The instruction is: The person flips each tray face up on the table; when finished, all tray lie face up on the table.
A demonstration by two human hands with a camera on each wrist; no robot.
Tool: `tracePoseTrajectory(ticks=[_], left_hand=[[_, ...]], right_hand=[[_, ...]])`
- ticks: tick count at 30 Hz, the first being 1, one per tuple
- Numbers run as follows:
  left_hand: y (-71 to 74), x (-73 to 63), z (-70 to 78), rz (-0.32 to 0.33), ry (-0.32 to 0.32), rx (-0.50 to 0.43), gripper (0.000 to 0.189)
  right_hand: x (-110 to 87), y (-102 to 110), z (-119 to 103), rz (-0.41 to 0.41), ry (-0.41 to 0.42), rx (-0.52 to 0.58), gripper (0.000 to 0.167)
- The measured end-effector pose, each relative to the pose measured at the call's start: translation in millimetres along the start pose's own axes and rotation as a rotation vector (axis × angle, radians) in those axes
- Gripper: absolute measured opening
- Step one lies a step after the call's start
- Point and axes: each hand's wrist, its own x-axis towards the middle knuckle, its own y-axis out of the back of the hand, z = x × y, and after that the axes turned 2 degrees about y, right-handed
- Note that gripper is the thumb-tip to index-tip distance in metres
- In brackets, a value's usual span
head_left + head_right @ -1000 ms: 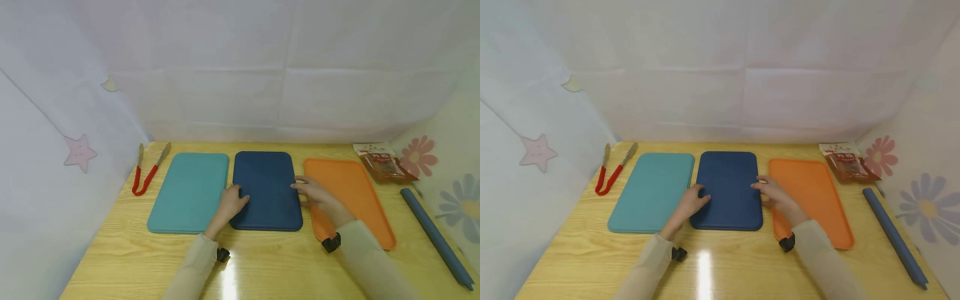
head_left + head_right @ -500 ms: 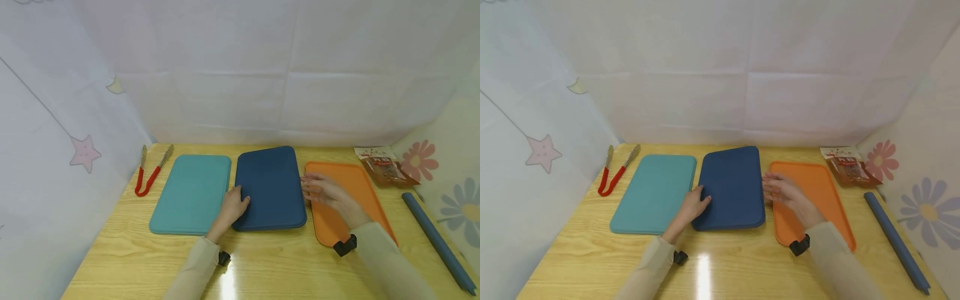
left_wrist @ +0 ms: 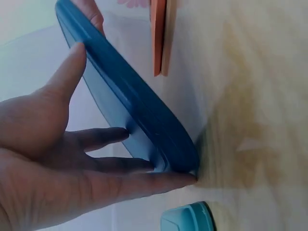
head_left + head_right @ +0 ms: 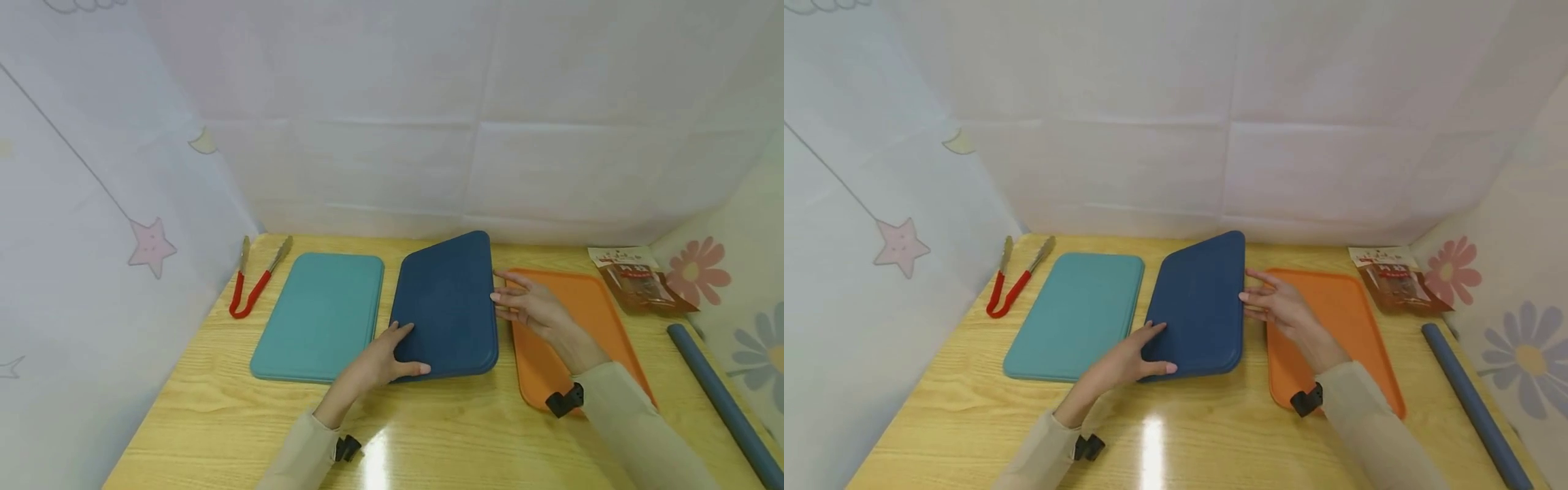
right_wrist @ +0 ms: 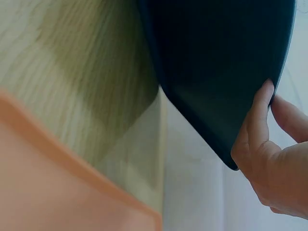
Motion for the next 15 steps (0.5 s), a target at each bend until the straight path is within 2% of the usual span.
tracePoseTrajectory(ticks=[3,10,15], left_hand=[[-5.3,-10.4,0.1,-0.007,-0.017,-0.003,0.095],[-18.5,-29.9,4.7,0.077,-0.047,-0.016,0.086],[-27.7,-40.9,11.5,0.143,-0.095,-0.006,0.08]], right_hand=[[-2.0,-2.4,-4.7,-0.009,0.017,-0.004,0.072],[-6.1,-13.2,-16.6,-0.09,0.035,0.058,0.076],[-4.6,-25.9,-29.3,-0.128,0.044,0.083,0.075]])
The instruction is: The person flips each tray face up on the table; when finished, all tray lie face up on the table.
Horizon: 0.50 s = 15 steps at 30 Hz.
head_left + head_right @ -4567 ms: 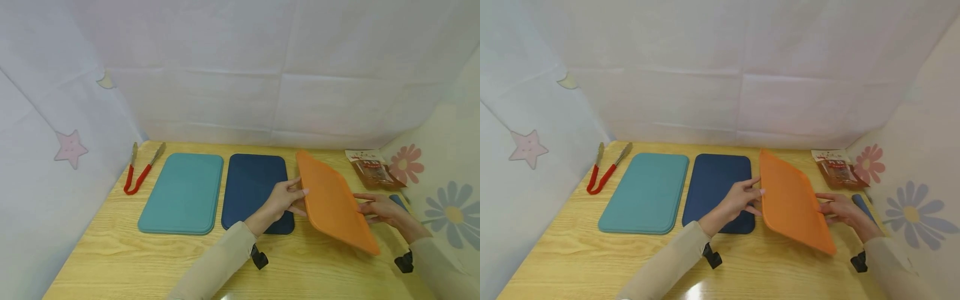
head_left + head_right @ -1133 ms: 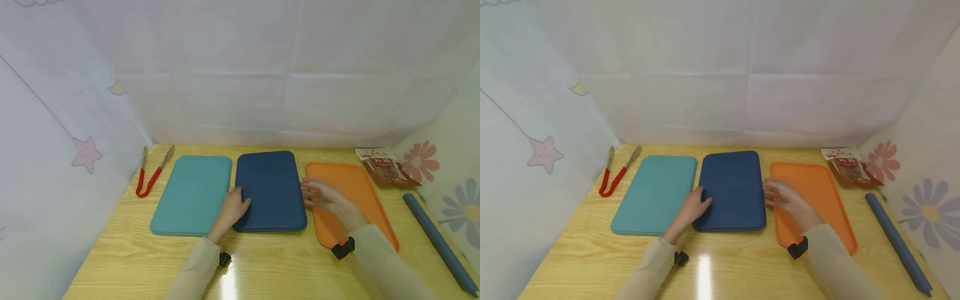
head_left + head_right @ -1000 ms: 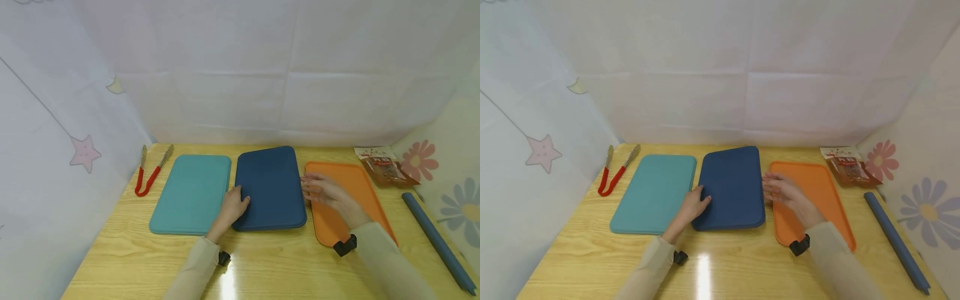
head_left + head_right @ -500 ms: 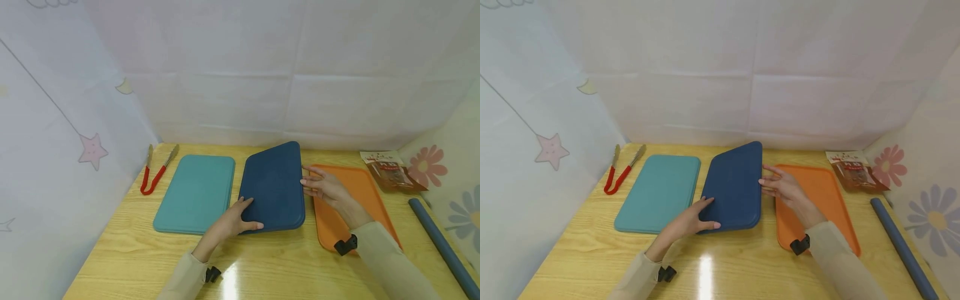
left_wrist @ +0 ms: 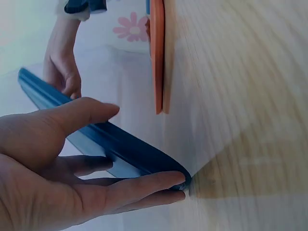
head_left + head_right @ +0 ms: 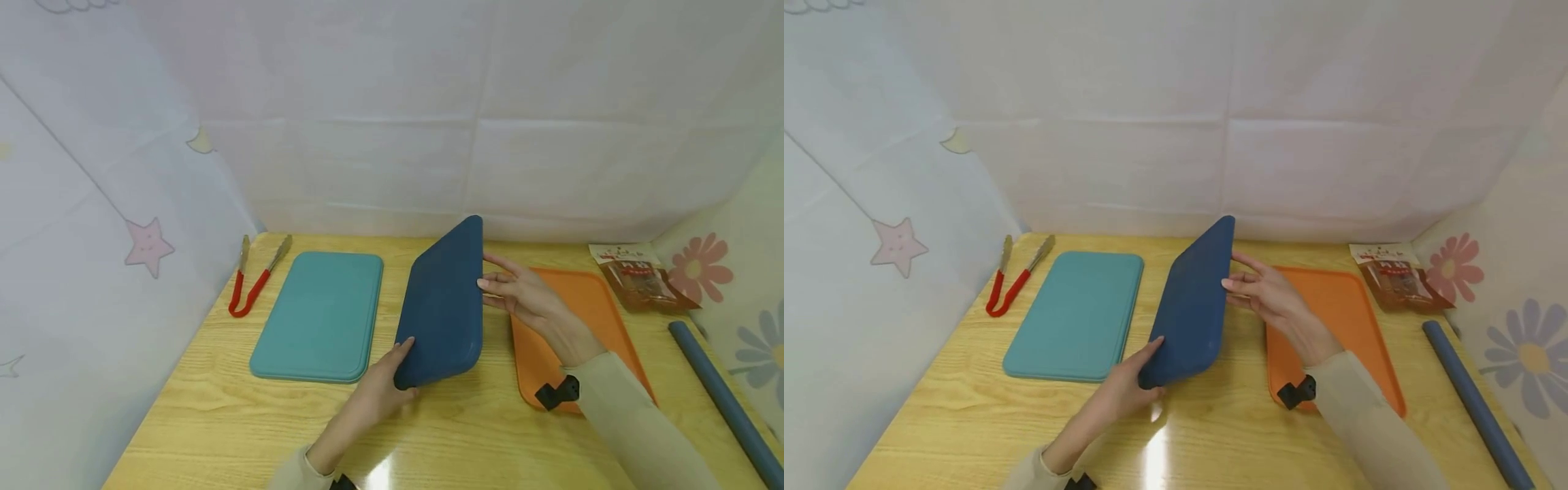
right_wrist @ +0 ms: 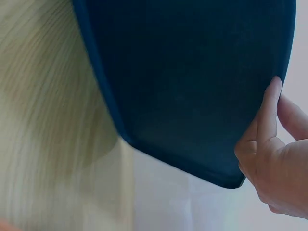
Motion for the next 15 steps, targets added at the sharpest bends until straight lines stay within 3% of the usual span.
tracePoseTrajectory(ticks=[6,15], left_hand=[[-6.6,-7.8,5.7,0.059,-0.046,-0.013,0.08],[-13.0,-11.2,12.5,0.144,-0.045,-0.044,0.085]], right_hand=[[4.1,-19.7,-11.7,0.016,0.019,0.033,0.074],[11.9,-44.0,-20.0,0.032,0.047,0.03,0.072]])
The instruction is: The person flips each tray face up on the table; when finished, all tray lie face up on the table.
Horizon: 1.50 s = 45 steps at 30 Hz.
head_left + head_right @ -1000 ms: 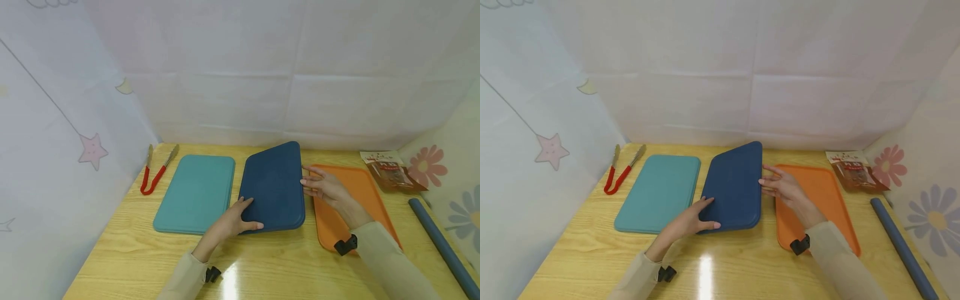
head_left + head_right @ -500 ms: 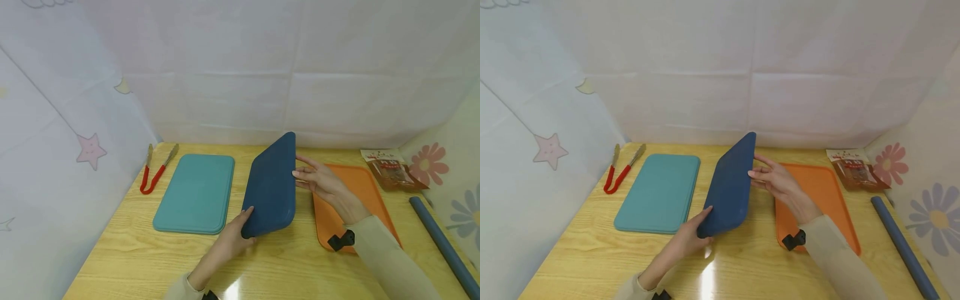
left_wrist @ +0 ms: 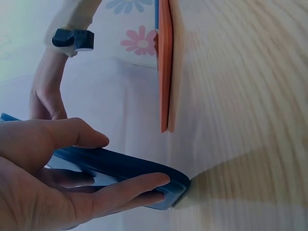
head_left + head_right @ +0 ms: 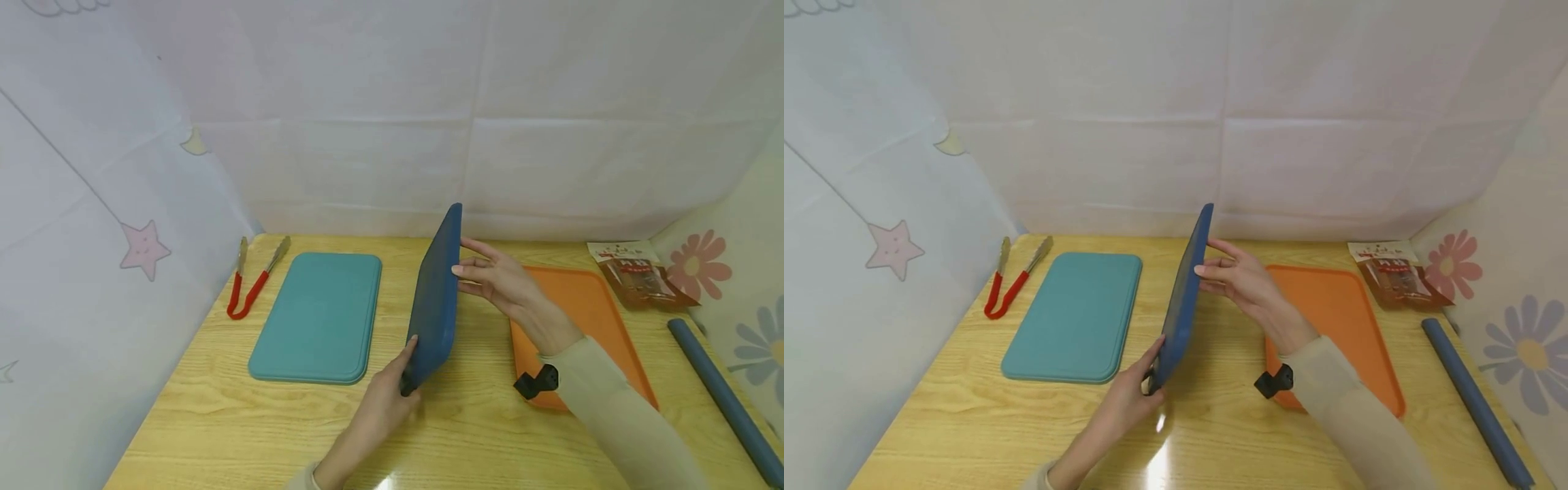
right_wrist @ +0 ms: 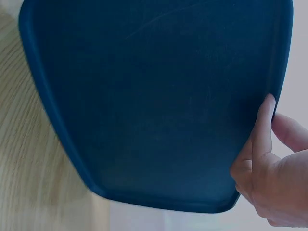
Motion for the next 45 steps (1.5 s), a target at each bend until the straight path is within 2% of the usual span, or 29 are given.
tracePoseTrajectory(ticks=[9,20,24,31,34,36,41,45], left_hand=[[-7.8,-1.4,5.8,0.032,0.017,-0.028,0.085],[-9.4,-4.3,10.5,0.112,-0.053,-0.036,0.083],[-5.4,-6.2,17.4,0.171,-0.117,-0.027,0.085],[8.0,-5.4,33.8,0.273,-0.291,0.014,0.094],[16.7,-2.7,41.7,0.298,-0.366,0.038,0.094],[21.0,-1.6,45.3,0.293,-0.395,0.036,0.092],[25.7,-1.8,48.6,0.296,-0.404,0.028,0.087],[29.4,-7.1,47.3,0.331,-0.352,0.026,0.085]], right_hand=[[4.1,-15.1,-3.1,-0.017,0.002,0.043,0.073],[8.8,-24.9,-4.5,-0.012,-0.004,0.088,0.068],[9.1,-27.2,-5.2,-0.011,0.002,0.097,0.069],[10.3,-28.7,-4.0,-0.023,0.007,0.1,0.073],[10.4,-29.3,-4.3,-0.021,0.006,0.112,0.072],[10.3,-29.6,-4.3,-0.023,0.004,0.114,0.072],[9.5,-24.6,4.8,-0.02,-0.013,0.037,0.06],[13.4,-9.2,36.6,0.005,-0.091,-0.088,0.05]])
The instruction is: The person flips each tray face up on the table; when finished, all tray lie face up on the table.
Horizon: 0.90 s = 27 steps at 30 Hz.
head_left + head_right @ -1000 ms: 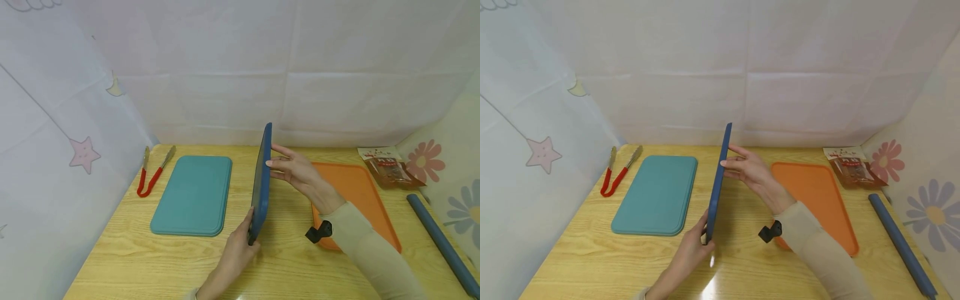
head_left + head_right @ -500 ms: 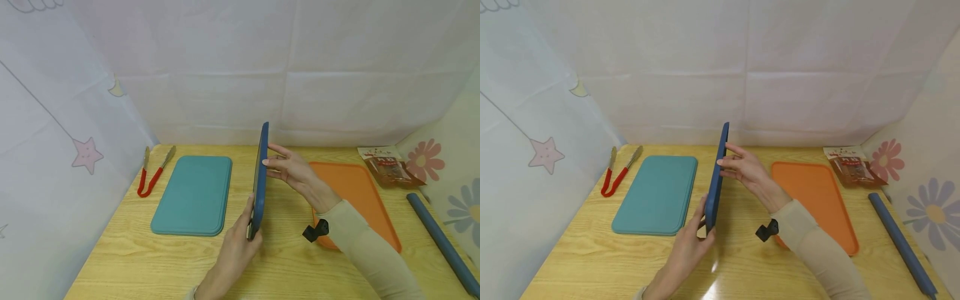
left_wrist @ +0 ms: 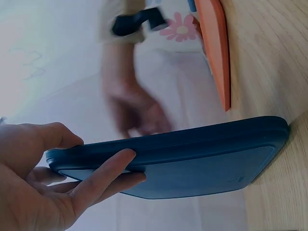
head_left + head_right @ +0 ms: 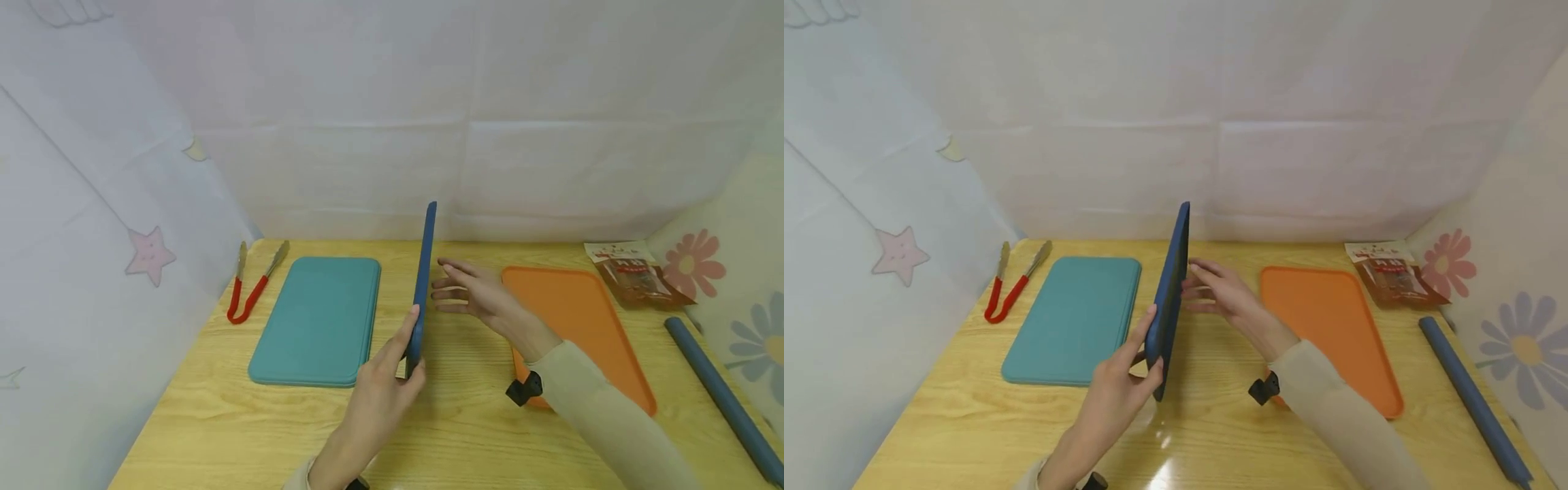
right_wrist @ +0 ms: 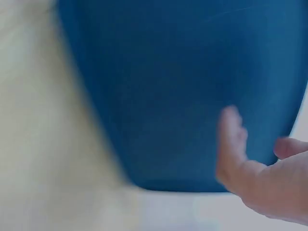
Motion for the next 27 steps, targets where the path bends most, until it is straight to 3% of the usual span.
tracePoseTrajectory(ticks=[5,8,13,15,20,27], left_hand=[[7.9,-5.5,-0.4,-0.007,0.129,-0.079,0.083],[13.3,-7.7,-2.0,-0.004,0.209,-0.126,0.082],[23.7,-7.8,-6.9,0.053,0.339,-0.15,0.079],[27.2,-7.0,-8.3,0.063,0.394,-0.2,0.079],[32.0,-7.0,-12.8,0.045,0.48,-0.334,0.078],[34.7,-5.8,-16.3,0.016,0.579,-0.472,0.078]], right_hand=[[9.1,20.5,54.0,-0.007,-0.17,-0.215,0.055],[10.3,26.6,72.1,-0.022,-0.193,-0.253,0.059],[10.5,29.0,75.3,-0.046,-0.16,-0.226,0.063],[10.5,29.9,74.1,-0.047,-0.164,-0.218,0.063],[10.1,34.1,75.4,-0.038,-0.188,-0.178,0.067],[7.7,39.9,77.5,0.01,-0.191,-0.214,0.069]])
